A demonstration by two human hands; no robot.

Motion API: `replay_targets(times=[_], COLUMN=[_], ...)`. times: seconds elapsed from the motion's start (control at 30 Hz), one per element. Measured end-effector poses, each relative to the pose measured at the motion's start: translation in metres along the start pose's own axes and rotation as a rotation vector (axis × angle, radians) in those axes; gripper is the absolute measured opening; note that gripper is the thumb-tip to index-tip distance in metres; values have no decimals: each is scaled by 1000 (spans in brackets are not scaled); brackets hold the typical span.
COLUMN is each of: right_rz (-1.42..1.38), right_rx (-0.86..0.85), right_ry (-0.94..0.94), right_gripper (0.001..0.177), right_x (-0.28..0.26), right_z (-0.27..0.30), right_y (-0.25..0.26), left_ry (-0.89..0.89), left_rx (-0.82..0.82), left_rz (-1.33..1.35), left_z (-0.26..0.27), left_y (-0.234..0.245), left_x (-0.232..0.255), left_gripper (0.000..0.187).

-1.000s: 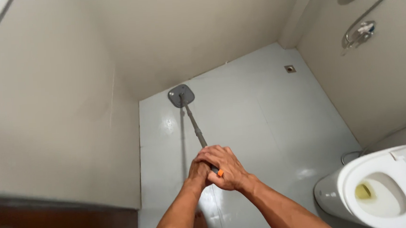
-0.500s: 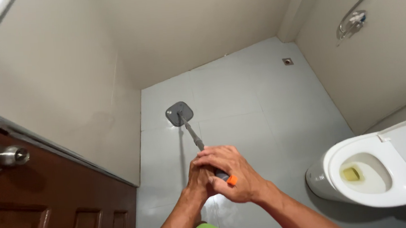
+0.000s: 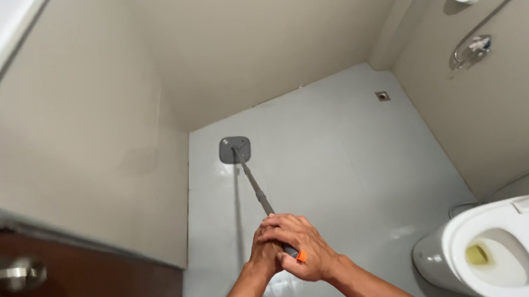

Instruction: The person is using a mop to clean the bathroom floor, moving the mop head across the tiles around the toilet and into the corner before grabbing the door handle and closing the door.

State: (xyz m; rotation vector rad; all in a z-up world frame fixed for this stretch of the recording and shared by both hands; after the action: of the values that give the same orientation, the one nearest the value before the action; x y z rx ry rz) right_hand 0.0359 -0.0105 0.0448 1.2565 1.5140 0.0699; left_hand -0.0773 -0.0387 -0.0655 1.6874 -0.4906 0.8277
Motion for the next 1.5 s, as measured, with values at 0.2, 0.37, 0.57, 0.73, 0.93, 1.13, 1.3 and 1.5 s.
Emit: replay_targets(times=[0.2, 0.37, 0.57, 0.73, 0.93, 1.13, 1.3, 1.5], right_rz=[95, 94, 134, 144, 68, -53, -158, -184], right_rx=[-45, -31, 1, 30, 0, -6, 16, 4], right_ry=[-70, -134, -71, 1, 25, 74, 187, 195], right_gripper=[56, 56, 51, 47, 49, 45, 42, 45], right_x=[61, 78, 64, 18, -64, -117, -121, -94], right_z=[-68, -102, -101, -70, -16, 24, 37, 19], right_y=[-47, -68, -81, -67, -23, 4, 3, -15], left_ry=[139, 122, 161, 339, 127, -20, 17, -132], left_rx=[-106, -105, -134, -156, -20, 64, 59, 146], left_rz=[59, 58, 39, 118, 83, 67, 134, 130], left_z=[-76, -107, -95, -51, 33, 84, 103, 78], left_y=[16, 33, 46, 59, 65, 65, 62, 57], left_x=[-60, -89, -86, -54, 1, 37, 41, 15], left_gripper=[39, 53, 60, 48, 38, 30, 27, 24])
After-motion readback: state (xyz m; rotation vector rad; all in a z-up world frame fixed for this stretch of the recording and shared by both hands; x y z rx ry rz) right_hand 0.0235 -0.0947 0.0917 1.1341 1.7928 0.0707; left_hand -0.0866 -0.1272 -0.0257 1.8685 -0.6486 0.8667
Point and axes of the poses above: each hand's wrist, its own z-axis away from the middle knuckle, its own y-axis out of the back of the hand, x = y × z, the point moved 2 cm from there along -z, towards the middle knuckle, and after that the axes turned 14 degrees about x, right-handed, at the moved point
